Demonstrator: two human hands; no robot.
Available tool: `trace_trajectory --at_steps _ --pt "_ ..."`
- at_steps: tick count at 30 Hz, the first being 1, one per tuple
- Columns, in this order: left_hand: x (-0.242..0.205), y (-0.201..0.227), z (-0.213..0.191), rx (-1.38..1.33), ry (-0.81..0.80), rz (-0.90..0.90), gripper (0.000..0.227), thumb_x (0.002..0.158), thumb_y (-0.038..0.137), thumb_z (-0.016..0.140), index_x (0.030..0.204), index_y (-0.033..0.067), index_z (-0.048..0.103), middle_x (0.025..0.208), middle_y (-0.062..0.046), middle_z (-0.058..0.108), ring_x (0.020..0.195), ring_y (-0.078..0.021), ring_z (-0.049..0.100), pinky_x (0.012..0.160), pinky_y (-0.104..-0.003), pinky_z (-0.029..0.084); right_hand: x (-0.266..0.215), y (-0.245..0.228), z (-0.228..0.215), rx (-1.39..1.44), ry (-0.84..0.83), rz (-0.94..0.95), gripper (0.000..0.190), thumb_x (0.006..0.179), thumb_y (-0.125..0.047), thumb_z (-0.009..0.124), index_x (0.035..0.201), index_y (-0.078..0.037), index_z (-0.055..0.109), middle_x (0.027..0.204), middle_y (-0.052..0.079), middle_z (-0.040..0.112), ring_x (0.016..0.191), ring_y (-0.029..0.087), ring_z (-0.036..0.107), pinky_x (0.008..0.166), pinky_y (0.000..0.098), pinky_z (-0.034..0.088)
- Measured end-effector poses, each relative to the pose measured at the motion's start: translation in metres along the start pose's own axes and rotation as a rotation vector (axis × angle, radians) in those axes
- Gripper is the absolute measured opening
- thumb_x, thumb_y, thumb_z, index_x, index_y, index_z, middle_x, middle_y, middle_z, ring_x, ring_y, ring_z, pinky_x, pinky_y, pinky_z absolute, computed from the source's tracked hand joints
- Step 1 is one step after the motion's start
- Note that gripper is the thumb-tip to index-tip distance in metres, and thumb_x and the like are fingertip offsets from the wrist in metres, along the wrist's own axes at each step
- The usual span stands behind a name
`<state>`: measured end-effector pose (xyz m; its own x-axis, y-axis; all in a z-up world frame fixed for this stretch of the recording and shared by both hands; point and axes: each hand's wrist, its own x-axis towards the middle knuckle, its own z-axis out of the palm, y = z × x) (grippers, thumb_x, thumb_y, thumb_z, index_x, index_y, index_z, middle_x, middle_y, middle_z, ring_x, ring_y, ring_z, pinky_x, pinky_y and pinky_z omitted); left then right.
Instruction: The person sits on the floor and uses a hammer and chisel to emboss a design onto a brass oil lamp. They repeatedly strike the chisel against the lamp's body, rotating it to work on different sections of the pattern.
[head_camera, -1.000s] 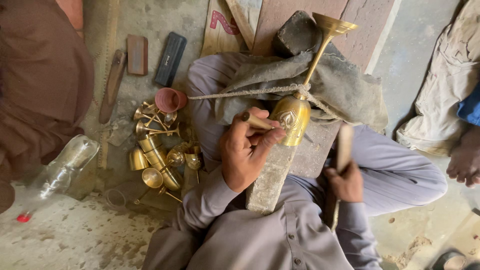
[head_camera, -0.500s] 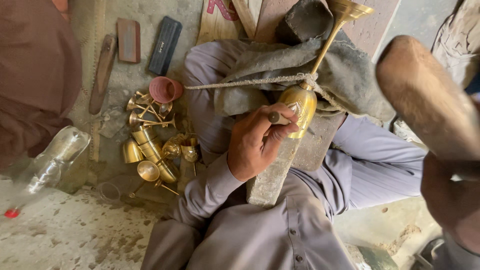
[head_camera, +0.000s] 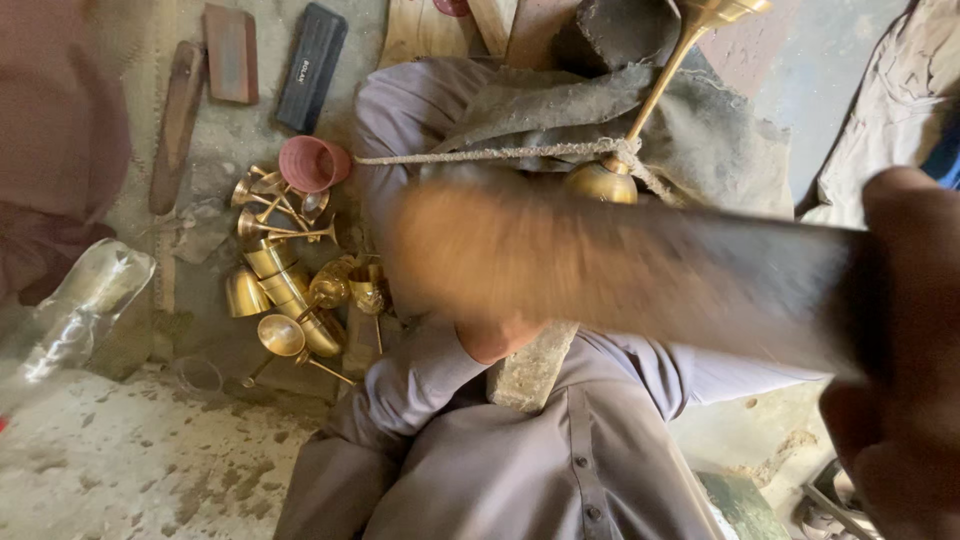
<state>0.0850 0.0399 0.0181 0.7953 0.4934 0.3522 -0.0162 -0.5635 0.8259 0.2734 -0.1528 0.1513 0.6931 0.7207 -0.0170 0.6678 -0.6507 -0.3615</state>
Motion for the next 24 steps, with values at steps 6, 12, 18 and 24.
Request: trace_trajectory --at_steps 6,12,18,24 --pt "0.015 -0.005 -0.006 -0.163 -0.102 0.293 0.05 0.087 0.014 0.078 0.132 0.0012 0.06 0.127 -0.013 0.062 0.117 -0.0291 0.062 0.098 -0.046 0.053 0.007 0.001 -0.004 -0.014 -0.01 -0.02 0.054 0.08 -0.012 0.076 0.127 0.002 0.053 0.106 0.009 0.063 0.09 0.017 0.065 0.078 0.0268 0.057" --pt "0.015 0.011 -0.012 -0.18 -0.143 0.097 0.042 0.092 0.006 0.077 0.131 0.0099 0.063 0.127 -0.009 0.064 0.115 -0.0254 0.065 0.1 -0.037 0.057 0.006 -0.002 -0.005 -0.025 -0.019 -0.015 0.054 0.08 -0.011 0.075 0.128 0.002 0.053 0.105 0.01 0.063 0.089 0.018 0.065 0.078 0.0274 0.057" --pt "0.017 0.026 -0.006 -0.261 -0.011 -0.183 0.028 0.097 0.004 0.077 0.12 0.006 0.062 0.112 -0.009 0.07 0.098 -0.026 0.072 0.081 -0.035 0.06 0.005 -0.005 -0.006 -0.03 -0.032 -0.015 0.054 0.08 -0.01 0.075 0.128 0.003 0.053 0.105 0.011 0.063 0.089 0.019 0.066 0.077 0.028 0.057" --pt "0.022 0.021 -0.003 -0.23 0.038 -0.012 0.032 0.094 0.003 0.08 0.118 0.0039 0.058 0.112 -0.01 0.067 0.097 -0.0265 0.073 0.079 -0.033 0.062 0.005 -0.008 -0.009 -0.037 -0.041 -0.015 0.055 0.08 -0.01 0.075 0.129 0.003 0.053 0.104 0.012 0.064 0.089 0.019 0.066 0.077 0.0286 0.057"
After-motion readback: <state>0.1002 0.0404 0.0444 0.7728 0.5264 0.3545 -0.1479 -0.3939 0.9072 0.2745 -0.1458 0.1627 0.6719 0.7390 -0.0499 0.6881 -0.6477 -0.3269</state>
